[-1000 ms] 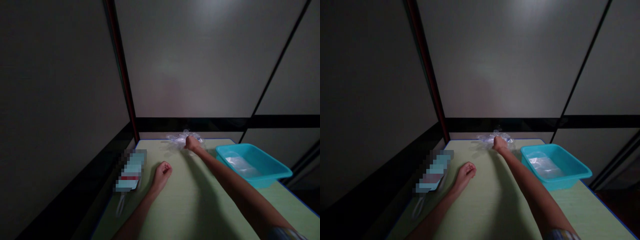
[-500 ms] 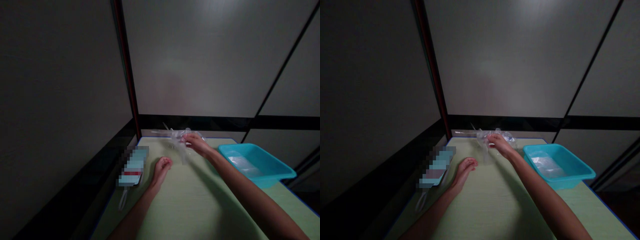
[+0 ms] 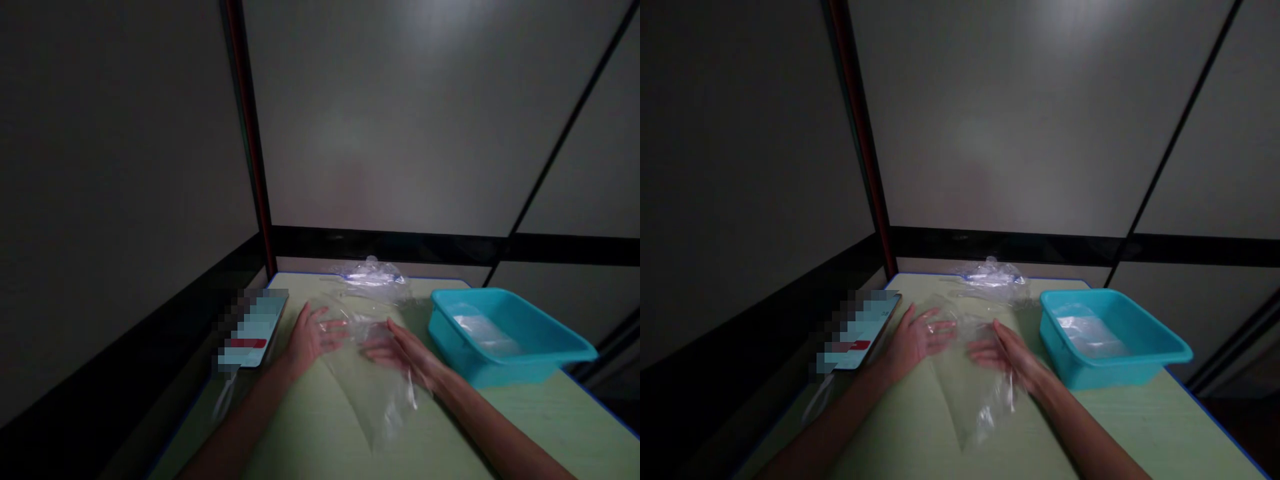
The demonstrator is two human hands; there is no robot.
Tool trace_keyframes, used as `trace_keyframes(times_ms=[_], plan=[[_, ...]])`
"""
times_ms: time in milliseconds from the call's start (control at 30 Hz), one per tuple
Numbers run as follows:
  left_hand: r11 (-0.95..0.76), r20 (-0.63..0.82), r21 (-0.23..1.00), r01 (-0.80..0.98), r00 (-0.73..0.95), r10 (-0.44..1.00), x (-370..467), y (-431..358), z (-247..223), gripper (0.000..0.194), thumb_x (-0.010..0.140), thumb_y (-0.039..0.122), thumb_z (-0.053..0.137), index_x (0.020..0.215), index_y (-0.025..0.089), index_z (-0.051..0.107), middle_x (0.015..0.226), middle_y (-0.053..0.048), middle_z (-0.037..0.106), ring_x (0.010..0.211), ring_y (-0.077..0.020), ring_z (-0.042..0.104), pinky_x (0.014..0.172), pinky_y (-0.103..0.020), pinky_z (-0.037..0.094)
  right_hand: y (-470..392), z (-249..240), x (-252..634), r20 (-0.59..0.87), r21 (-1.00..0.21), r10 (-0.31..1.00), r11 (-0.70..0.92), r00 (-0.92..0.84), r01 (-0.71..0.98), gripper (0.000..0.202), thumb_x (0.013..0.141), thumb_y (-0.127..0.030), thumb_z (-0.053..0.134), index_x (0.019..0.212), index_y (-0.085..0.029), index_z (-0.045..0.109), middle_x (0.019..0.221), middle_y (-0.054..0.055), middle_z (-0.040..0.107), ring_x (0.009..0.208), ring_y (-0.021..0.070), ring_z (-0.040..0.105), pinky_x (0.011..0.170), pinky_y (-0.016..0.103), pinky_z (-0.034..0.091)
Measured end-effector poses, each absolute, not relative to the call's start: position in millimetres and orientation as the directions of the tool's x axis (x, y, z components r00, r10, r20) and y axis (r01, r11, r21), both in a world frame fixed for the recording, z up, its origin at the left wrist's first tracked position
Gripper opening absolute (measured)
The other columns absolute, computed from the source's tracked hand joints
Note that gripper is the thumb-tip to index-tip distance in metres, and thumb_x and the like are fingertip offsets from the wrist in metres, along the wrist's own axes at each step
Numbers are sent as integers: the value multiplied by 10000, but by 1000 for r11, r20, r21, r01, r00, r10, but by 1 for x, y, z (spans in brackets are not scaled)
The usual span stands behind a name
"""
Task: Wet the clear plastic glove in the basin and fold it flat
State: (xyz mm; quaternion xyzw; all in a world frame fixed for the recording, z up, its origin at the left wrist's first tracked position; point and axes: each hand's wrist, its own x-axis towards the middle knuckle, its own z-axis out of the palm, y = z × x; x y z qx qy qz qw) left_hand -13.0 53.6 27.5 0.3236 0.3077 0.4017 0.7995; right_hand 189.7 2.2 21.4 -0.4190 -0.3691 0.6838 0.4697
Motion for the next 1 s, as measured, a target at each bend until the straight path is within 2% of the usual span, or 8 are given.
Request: trace_keyframes(times_ms=[67, 133, 233, 367, 533, 633, 833, 1000], plan=[[376, -202, 849, -372, 429, 880, -8, 51, 21, 483, 788, 401, 421, 1193, 185, 271, 940, -103, 608, 740, -214, 619, 641, -332, 446, -1, 19, 189, -149, -956, 983, -172, -111, -236, 381, 771, -429, 479, 1035, -173, 381, 802, 55, 627, 673, 143, 621, 585, 246, 486], [239, -126, 927, -288, 362, 923, -3, 47, 14, 684, 685, 245, 598, 1239, 188, 201, 953, -93, 604, 755, -194, 614, 641, -285, 449, -2, 16, 190, -37, -995, 999, -40, -33, -97, 509, 648, -371, 631, 1039, -192, 358, 721, -2, 596, 623, 135, 600, 532, 228, 463], [94, -21, 973, -213, 321, 947, 0, 43, 7, 924, 580, 121, 673, 1293, 180, 89, 952, -95, 601, 773, -189, 609, 635, -251, 453, -1, 10, 197, 91, -993, 996, 90, 11, 76, 620, 537, -288, 695, 1033, -195, 335, 632, -53, 537, 555, 131, 567, 478, 221, 431], [-9, 35, 992, -122, 214, 976, -1, 45, 9, 955, 603, 135, 645, 1317, 206, 14, 927, -88, 603, 725, -178, 612, 550, -218, 460, 1, 7, 206, 112, -964, 994, 104, 17, 244, 541, 628, -338, 584, 1064, -190, 299, 570, -68, 508, 477, 131, 548, 402, 211, 381], [-97, 95, 994, 55, 31, 995, -7, 53, 14, 1023, 574, 119, 660, 1323, 186, -33, 845, -73, 629, 408, -70, 501, 371, -166, 399, -1, 12, 215, 104, -929, 995, 99, -4, 357, 454, 719, -363, 456, 1076, -167, 254, 556, -42, 546, 414, 121, 511, 388, 220, 381], [-111, 113, 988, 105, -14, 993, -9, 53, 14, 1002, 596, 120, 639, 1322, 158, -51, 859, -91, 625, 428, -91, 527, 298, -138, 329, -3, 12, 218, 111, -894, 993, 115, -35, 433, 399, 761, -340, 386, 1083, -154, 244, 522, -43, 535, 387, 126, 496, 375, 220, 368], [-139, 139, 979, 150, 4, 990, -8, 50, 10, 844, 701, 158, 536, 1327, 198, -28, 854, -79, 637, 391, -113, 547, 254, -144, 276, -9, 19, 219, 254, -594, 967, 147, 12, 791, 349, 803, -207, 310, 1143, -129, 311, 535, 5, 539, 461, 157, 511, 434, 235, 343], [-135, 135, 991, 5, 12, 991, -9, 48, 11, 905, 626, 83, 592, 1329, 234, 42, 779, -36, 657, 292, -76, 453, 279, -163, 303, -13, 32, 219, 433, -339, 901, 157, 5, 928, 375, 794, -136, 301, 1168, -112, 321, 824, 105, 561, 694, 203, 543, 589, 292, 398]])
